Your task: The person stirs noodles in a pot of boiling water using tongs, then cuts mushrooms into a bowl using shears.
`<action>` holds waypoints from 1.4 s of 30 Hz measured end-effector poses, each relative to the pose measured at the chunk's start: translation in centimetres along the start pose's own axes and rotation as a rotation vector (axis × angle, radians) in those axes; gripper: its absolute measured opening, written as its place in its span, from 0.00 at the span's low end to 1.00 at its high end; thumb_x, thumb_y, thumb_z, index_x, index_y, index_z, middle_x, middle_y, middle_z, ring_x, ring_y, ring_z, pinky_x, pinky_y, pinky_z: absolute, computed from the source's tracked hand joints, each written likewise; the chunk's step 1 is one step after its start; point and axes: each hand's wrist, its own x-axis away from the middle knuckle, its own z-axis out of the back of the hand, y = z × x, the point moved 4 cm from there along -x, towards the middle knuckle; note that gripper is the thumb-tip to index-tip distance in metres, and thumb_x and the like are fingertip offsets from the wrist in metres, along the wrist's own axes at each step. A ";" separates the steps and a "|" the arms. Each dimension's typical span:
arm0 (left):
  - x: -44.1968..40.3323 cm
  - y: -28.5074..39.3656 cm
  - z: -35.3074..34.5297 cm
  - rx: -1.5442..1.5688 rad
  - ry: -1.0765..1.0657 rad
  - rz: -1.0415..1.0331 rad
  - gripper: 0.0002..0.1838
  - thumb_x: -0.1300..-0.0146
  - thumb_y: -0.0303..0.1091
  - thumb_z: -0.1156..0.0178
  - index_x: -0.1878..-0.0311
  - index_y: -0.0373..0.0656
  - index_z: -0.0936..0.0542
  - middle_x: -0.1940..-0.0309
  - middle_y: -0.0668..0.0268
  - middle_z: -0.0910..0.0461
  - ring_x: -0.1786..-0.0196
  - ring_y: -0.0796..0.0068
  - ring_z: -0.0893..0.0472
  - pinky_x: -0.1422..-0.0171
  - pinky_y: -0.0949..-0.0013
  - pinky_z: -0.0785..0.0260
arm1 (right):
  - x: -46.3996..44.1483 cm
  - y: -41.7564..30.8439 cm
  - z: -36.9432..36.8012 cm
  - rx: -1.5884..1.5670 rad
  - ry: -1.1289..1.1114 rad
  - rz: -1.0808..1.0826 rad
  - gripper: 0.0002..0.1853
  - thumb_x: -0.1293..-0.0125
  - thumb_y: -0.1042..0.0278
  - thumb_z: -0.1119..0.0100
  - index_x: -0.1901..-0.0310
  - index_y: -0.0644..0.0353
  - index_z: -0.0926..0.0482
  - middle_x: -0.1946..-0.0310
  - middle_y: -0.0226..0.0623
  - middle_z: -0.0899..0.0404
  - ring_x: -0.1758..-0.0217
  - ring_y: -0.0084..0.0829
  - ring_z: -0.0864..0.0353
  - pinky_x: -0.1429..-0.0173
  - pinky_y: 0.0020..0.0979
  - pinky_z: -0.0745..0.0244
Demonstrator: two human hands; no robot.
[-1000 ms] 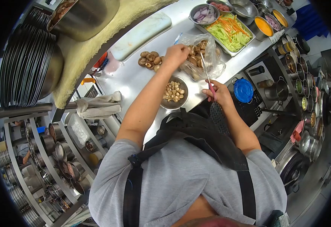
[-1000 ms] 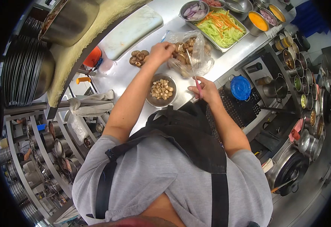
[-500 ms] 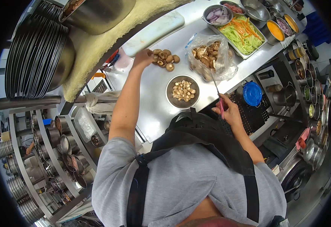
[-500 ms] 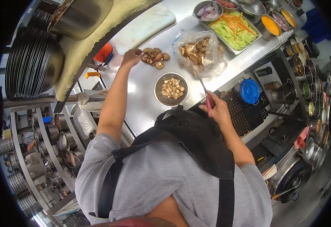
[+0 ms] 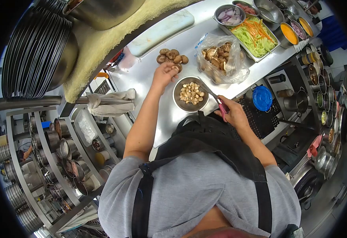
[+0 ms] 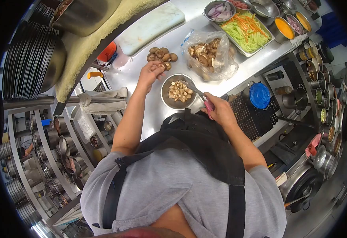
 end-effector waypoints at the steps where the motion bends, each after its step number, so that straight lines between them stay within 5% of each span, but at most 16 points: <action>1: 0.9 0.4 -0.8 0.033 -0.085 0.053 0.18 0.39 0.26 0.40 0.47 0.33 0.27 0.66 0.64 0.20 0.65 0.77 0.21 0.66 0.77 0.32 | -0.2 -0.5 -0.1 0.001 0.017 0.051 0.30 0.52 0.64 0.26 0.45 0.59 0.25 0.63 0.50 0.19 0.64 0.46 0.18 0.58 0.39 0.25; 9: 5.2 1.9 -3.8 0.192 -0.356 0.049 0.20 0.40 0.22 0.40 0.44 0.31 0.28 0.62 0.64 0.20 0.63 0.79 0.21 0.63 0.77 0.31 | -1.2 -1.4 -0.1 0.047 0.004 0.104 0.26 0.49 0.67 0.30 0.47 0.57 0.23 0.67 0.49 0.21 0.66 0.49 0.21 0.60 0.42 0.27; 22: 5.4 0.8 -4.9 -0.262 -0.249 -0.101 0.20 0.44 0.19 0.38 0.46 0.31 0.26 0.62 0.65 0.19 0.62 0.81 0.20 0.58 0.78 0.28 | -0.5 -0.7 -0.2 0.118 -0.023 0.141 0.25 0.47 0.64 0.31 0.46 0.58 0.24 0.70 0.50 0.22 0.66 0.52 0.22 0.61 0.44 0.29; 32: 6.9 -3.1 -5.8 0.117 -0.270 0.212 0.19 0.46 0.22 0.36 0.50 0.28 0.24 0.70 0.65 0.19 0.72 0.82 0.23 0.72 0.78 0.34 | -0.3 1.3 -1.8 0.084 -0.087 0.159 0.22 0.46 0.64 0.31 0.49 0.57 0.22 0.70 0.52 0.20 0.67 0.53 0.21 0.63 0.43 0.28; 42: 6.8 -4.2 -4.7 -0.290 -0.313 0.373 0.13 0.43 0.27 0.37 0.56 0.29 0.21 0.76 0.67 0.21 0.77 0.81 0.25 0.74 0.78 0.34 | 0.8 4.2 -2.3 0.119 -0.256 0.156 0.22 0.49 0.69 0.30 0.50 0.55 0.20 0.71 0.52 0.21 0.69 0.52 0.20 0.64 0.41 0.26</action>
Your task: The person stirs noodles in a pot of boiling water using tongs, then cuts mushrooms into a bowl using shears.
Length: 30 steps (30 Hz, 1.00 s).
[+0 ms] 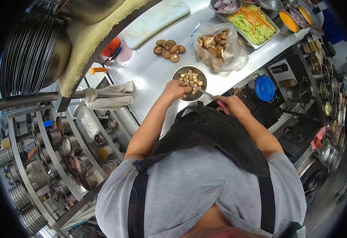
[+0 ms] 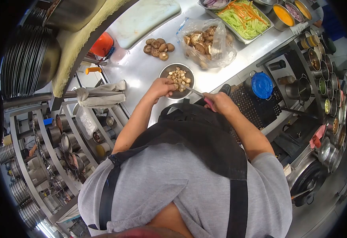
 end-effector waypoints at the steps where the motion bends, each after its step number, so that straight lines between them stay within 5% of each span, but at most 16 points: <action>1: 0.0 0.3 0.5 -0.081 0.069 -0.022 0.14 0.44 0.27 0.37 0.55 0.29 0.21 0.74 0.67 0.20 0.76 0.81 0.24 0.73 0.78 0.33 | 0.2 0.2 0.3 -0.005 0.006 -0.046 0.24 0.50 0.64 0.28 0.49 0.57 0.20 0.70 0.53 0.21 0.68 0.51 0.19 0.63 0.40 0.25; 3: -0.8 1.5 1.4 -0.119 0.129 -0.163 0.16 0.43 0.28 0.37 0.53 0.29 0.21 0.71 0.66 0.19 0.73 0.79 0.23 0.71 0.76 0.31 | 0.7 0.0 0.6 -0.008 0.011 -0.093 0.27 0.51 0.60 0.27 0.49 0.58 0.21 0.69 0.53 0.20 0.67 0.50 0.18 0.63 0.40 0.24; 5: -2.0 3.8 2.0 -0.153 0.191 -0.306 0.17 0.43 0.28 0.37 0.51 0.30 0.22 0.68 0.66 0.19 0.70 0.78 0.21 0.69 0.75 0.30 | 1.2 -0.3 1.3 -0.048 0.112 -0.148 0.24 0.50 0.65 0.28 0.49 0.55 0.21 0.72 0.52 0.21 0.68 0.52 0.20 0.65 0.40 0.26; 7: -3.0 8.0 2.0 -0.196 0.229 -0.622 0.18 0.41 0.29 0.39 0.48 0.32 0.22 0.60 0.64 0.19 0.63 0.76 0.19 0.65 0.73 0.27 | 1.4 -0.6 1.2 -0.041 0.117 -0.157 0.25 0.50 0.64 0.28 0.49 0.56 0.21 0.71 0.53 0.21 0.67 0.52 0.20 0.64 0.40 0.26; 11: -3.7 14.4 2.4 -0.043 0.193 -0.633 0.19 0.40 0.30 0.39 0.46 0.36 0.22 0.55 0.61 0.20 0.60 0.75 0.19 0.63 0.73 0.26 | 1.5 -0.9 1.0 -0.079 0.168 -0.150 0.26 0.50 0.62 0.28 0.48 0.59 0.22 0.69 0.55 0.22 0.64 0.53 0.20 0.62 0.39 0.25; 14: -2.7 16.4 6.3 0.135 0.313 -0.629 0.17 0.39 0.32 0.41 0.48 0.36 0.21 0.60 0.62 0.18 0.63 0.76 0.19 0.63 0.73 0.26 | 2.1 -1.1 1.3 -0.085 0.207 -0.185 0.29 0.52 0.60 0.26 0.47 0.61 0.23 0.65 0.53 0.20 0.61 0.50 0.19 0.58 0.39 0.24; 16: -3.8 14.8 9.1 -0.315 0.454 -0.521 0.16 0.40 0.37 0.40 0.55 0.33 0.19 0.70 0.61 0.17 0.67 0.75 0.18 0.63 0.72 0.25 | 2.6 -1.1 1.3 -0.098 0.267 -0.165 0.31 0.53 0.59 0.26 0.47 0.61 0.23 0.63 0.52 0.19 0.61 0.49 0.18 0.57 0.39 0.24; 18: -6.8 10.7 10.3 -0.701 0.458 -0.325 0.20 0.44 0.44 0.40 0.58 0.34 0.18 0.69 0.53 0.16 0.61 0.60 0.16 0.52 0.62 0.26 | 3.1 -0.5 0.9 -0.149 0.262 -0.245 0.33 0.55 0.58 0.24 0.45 0.61 0.24 0.62 0.50 0.18 0.61 0.47 0.18 0.55 0.39 0.24; 20: -9.2 6.0 10.3 -0.803 0.331 0.017 0.20 0.45 0.45 0.40 0.63 0.35 0.18 0.71 0.50 0.17 0.61 0.53 0.17 0.52 0.59 0.26 | 3.2 -0.1 0.5 -0.148 0.262 -0.219 0.34 0.55 0.59 0.24 0.45 0.62 0.24 0.62 0.50 0.19 0.62 0.46 0.18 0.56 0.39 0.24; 21: -10.6 3.8 10.2 -0.801 0.335 0.013 0.20 0.45 0.45 0.40 0.63 0.35 0.18 0.71 0.50 0.17 0.61 0.53 0.17 0.52 0.59 0.26 | 3.1 0.1 0.5 -0.142 0.266 -0.202 0.35 0.56 0.59 0.24 0.45 0.62 0.25 0.63 0.49 0.19 0.63 0.45 0.18 0.56 0.38 0.24; 24: -12.0 0.4 9.1 -0.607 0.420 -0.062 0.17 0.44 0.43 0.40 0.69 0.35 0.19 0.73 0.52 0.17 0.67 0.61 0.16 0.59 0.62 0.24 | 2.7 -0.2 1.0 -0.127 0.306 -0.155 0.35 0.56 0.60 0.24 0.45 0.63 0.25 0.63 0.50 0.19 0.64 0.45 0.18 0.56 0.38 0.24; 26: -10.8 0.0 8.1 -0.128 0.478 -0.046 0.10 0.40 0.35 0.40 0.67 0.36 0.20 0.72 0.61 0.18 0.70 0.73 0.16 0.74 0.70 0.28 | 2.2 -0.7 1.5 -0.130 0.292 -0.164 0.35 0.55 0.60 0.24 0.44 0.62 0.25 0.64 0.50 0.19 0.65 0.44 0.18 0.57 0.38 0.24; 30: -9.5 0.6 7.1 0.115 0.512 -0.064 0.07 0.40 0.31 0.41 0.63 0.37 0.22 0.69 0.63 0.18 0.69 0.74 0.16 0.74 0.72 0.29 | 1.4 -1.6 1.9 -0.136 0.241 -0.176 0.34 0.55 0.61 0.24 0.44 0.61 0.25 0.66 0.50 0.20 0.66 0.44 0.19 0.59 0.39 0.25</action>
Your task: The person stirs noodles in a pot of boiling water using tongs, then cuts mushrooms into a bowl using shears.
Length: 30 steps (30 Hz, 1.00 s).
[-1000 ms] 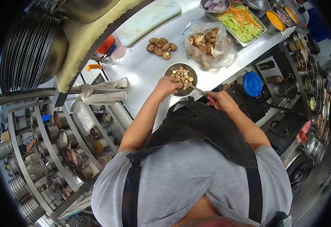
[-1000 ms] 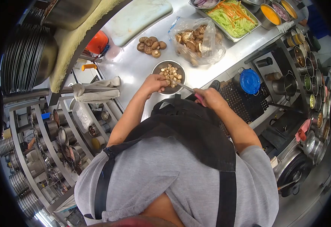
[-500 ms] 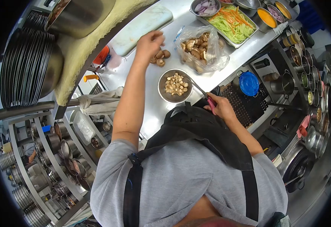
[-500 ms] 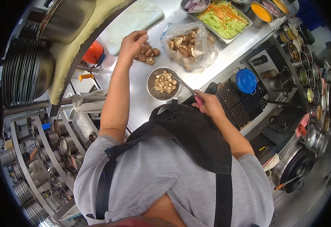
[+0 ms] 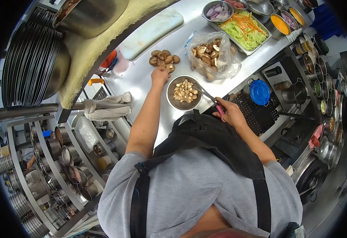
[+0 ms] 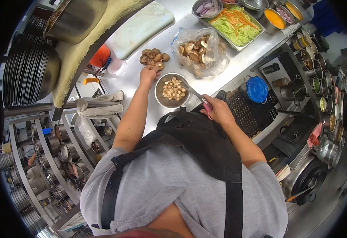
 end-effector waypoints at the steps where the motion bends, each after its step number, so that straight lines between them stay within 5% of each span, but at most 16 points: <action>1: 0.2 0.2 0.1 0.015 0.009 -0.011 0.08 0.40 0.31 0.41 0.63 0.36 0.23 0.69 0.62 0.18 0.69 0.73 0.16 0.74 0.72 0.29 | -0.1 0.1 -0.1 0.002 0.000 0.004 0.34 0.55 0.61 0.24 0.44 0.61 0.25 0.66 0.50 0.20 0.66 0.44 0.19 0.59 0.39 0.25; 6: 1.1 0.0 1.3 0.153 0.043 -0.046 0.07 0.41 0.32 0.41 0.65 0.38 0.24 0.68 0.59 0.17 0.71 0.72 0.16 0.72 0.72 0.28 | -0.3 0.0 -0.6 0.044 0.033 0.037 0.31 0.52 0.64 0.26 0.44 0.62 0.25 0.67 0.50 0.20 0.67 0.43 0.19 0.60 0.39 0.25; 11: 5.6 2.1 2.0 0.578 -0.178 -0.096 0.09 0.38 0.30 0.43 0.59 0.34 0.24 0.62 0.58 0.19 0.64 0.73 0.18 0.68 0.77 0.33 | -1.3 -1.9 -0.2 0.033 0.067 0.045 0.29 0.49 0.65 0.28 0.44 0.61 0.25 0.66 0.49 0.20 0.66 0.44 0.19 0.59 0.39 0.25; 17: 11.7 4.2 0.1 0.509 -0.480 -0.085 0.16 0.34 0.29 0.45 0.47 0.30 0.26 0.59 0.59 0.18 0.65 0.76 0.19 0.66 0.78 0.31 | -3.4 -4.4 -0.3 0.039 0.082 0.143 0.29 0.49 0.65 0.28 0.44 0.58 0.26 0.64 0.48 0.20 0.64 0.45 0.19 0.59 0.39 0.25; 30: 13.8 3.0 -1.2 0.454 -0.511 -0.119 0.15 0.37 0.26 0.42 0.48 0.30 0.25 0.69 0.63 0.19 0.70 0.81 0.22 0.64 0.79 0.30 | -2.0 -3.0 -1.0 0.106 0.015 0.194 0.28 0.49 0.64 0.28 0.45 0.59 0.24 0.73 0.50 0.22 0.73 0.47 0.23 0.66 0.40 0.28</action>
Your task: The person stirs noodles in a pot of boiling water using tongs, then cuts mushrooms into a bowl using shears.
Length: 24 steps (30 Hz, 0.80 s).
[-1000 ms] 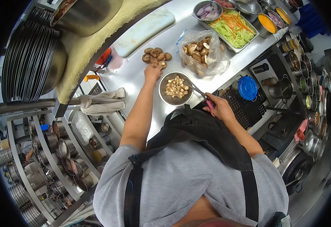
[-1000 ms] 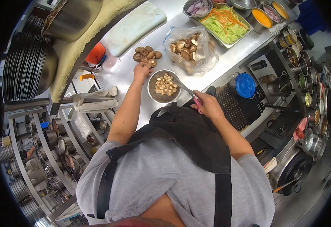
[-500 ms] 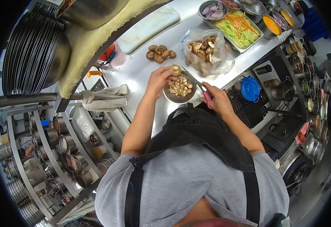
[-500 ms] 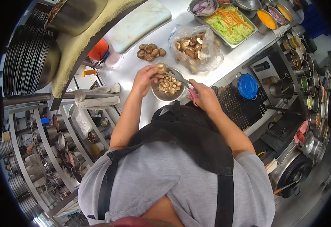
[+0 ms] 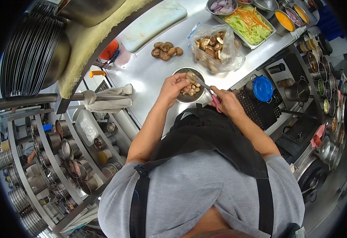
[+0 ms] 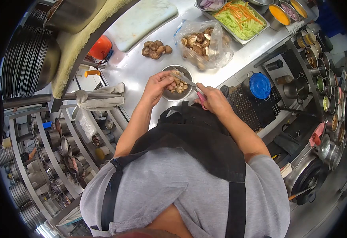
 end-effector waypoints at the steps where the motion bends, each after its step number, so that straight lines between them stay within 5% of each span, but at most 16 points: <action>1: 0.0 -0.3 0.0 -0.002 -0.001 0.006 0.15 0.37 0.26 0.42 0.48 0.30 0.25 0.69 0.63 0.19 0.70 0.81 0.22 0.64 0.79 0.30 | 0.2 0.3 -0.2 -0.003 -0.001 -0.005 0.28 0.49 0.64 0.28 0.45 0.59 0.24 0.73 0.50 0.22 0.73 0.47 0.23 0.66 0.40 0.28; 6: -0.6 -3.0 1.5 -0.160 -0.031 0.189 0.11 0.39 0.26 0.41 0.56 0.29 0.22 0.71 0.63 0.20 0.72 0.79 0.22 0.67 0.78 0.29 | 0.8 1.7 -2.1 -0.010 -0.274 -0.085 0.28 0.50 0.59 0.27 0.47 0.59 0.23 0.74 0.53 0.21 0.71 0.50 0.20 0.65 0.40 0.26; 9: -0.4 -4.5 2.0 -0.085 0.014 0.271 0.09 0.40 0.25 0.41 0.59 0.30 0.22 0.71 0.62 0.19 0.73 0.77 0.21 0.69 0.77 0.29 | 1.2 3.1 -2.7 -0.055 -0.198 0.037 0.18 0.48 0.63 0.29 0.57 0.59 0.20 0.76 0.52 0.22 0.72 0.49 0.20 0.69 0.41 0.27; 15: 0.1 -3.6 1.8 -0.254 0.102 0.195 0.12 0.43 0.26 0.40 0.56 0.32 0.22 0.69 0.60 0.19 0.72 0.73 0.19 0.70 0.75 0.26 | 1.7 2.6 -2.0 -0.055 -0.275 -0.049 0.18 0.49 0.63 0.29 0.56 0.56 0.20 0.76 0.50 0.22 0.73 0.49 0.21 0.67 0.39 0.26; 18: 0.0 -4.6 3.0 -0.234 0.199 0.210 0.21 0.43 0.27 0.40 0.45 0.38 0.28 0.62 0.59 0.20 0.65 0.68 0.18 0.65 0.66 0.20 | 2.1 2.4 -2.9 -0.110 -0.309 -0.243 0.23 0.53 0.60 0.25 0.54 0.57 0.19 0.77 0.47 0.22 0.74 0.46 0.21 0.65 0.38 0.26; 19: -0.8 -6.1 4.0 -0.197 0.237 0.133 0.21 0.43 0.27 0.40 0.45 0.38 0.28 0.60 0.58 0.22 0.63 0.67 0.18 0.63 0.64 0.19 | 2.2 1.5 -2.3 -0.088 -0.103 -0.047 0.28 0.55 0.59 0.23 0.51 0.58 0.20 0.76 0.47 0.22 0.76 0.42 0.22 0.65 0.36 0.26; 21: 0.1 -4.6 4.0 -0.061 0.246 0.087 0.21 0.42 0.28 0.41 0.44 0.36 0.28 0.59 0.57 0.21 0.62 0.67 0.18 0.63 0.64 0.19 | 2.3 3.8 -3.9 -0.165 -0.115 -0.125 0.33 0.56 0.63 0.21 0.46 0.62 0.23 0.75 0.42 0.20 0.74 0.28 0.24 0.63 0.32 0.26; 24: 0.7 -4.3 5.5 -0.221 0.329 -0.050 0.21 0.41 0.28 0.42 0.43 0.37 0.29 0.58 0.56 0.21 0.62 0.69 0.18 0.64 0.68 0.21 | 2.1 4.0 -4.5 -0.400 -0.226 -0.282 0.36 0.56 0.67 0.22 0.42 0.62 0.25 0.72 0.37 0.19 0.69 0.25 0.23 0.60 0.30 0.26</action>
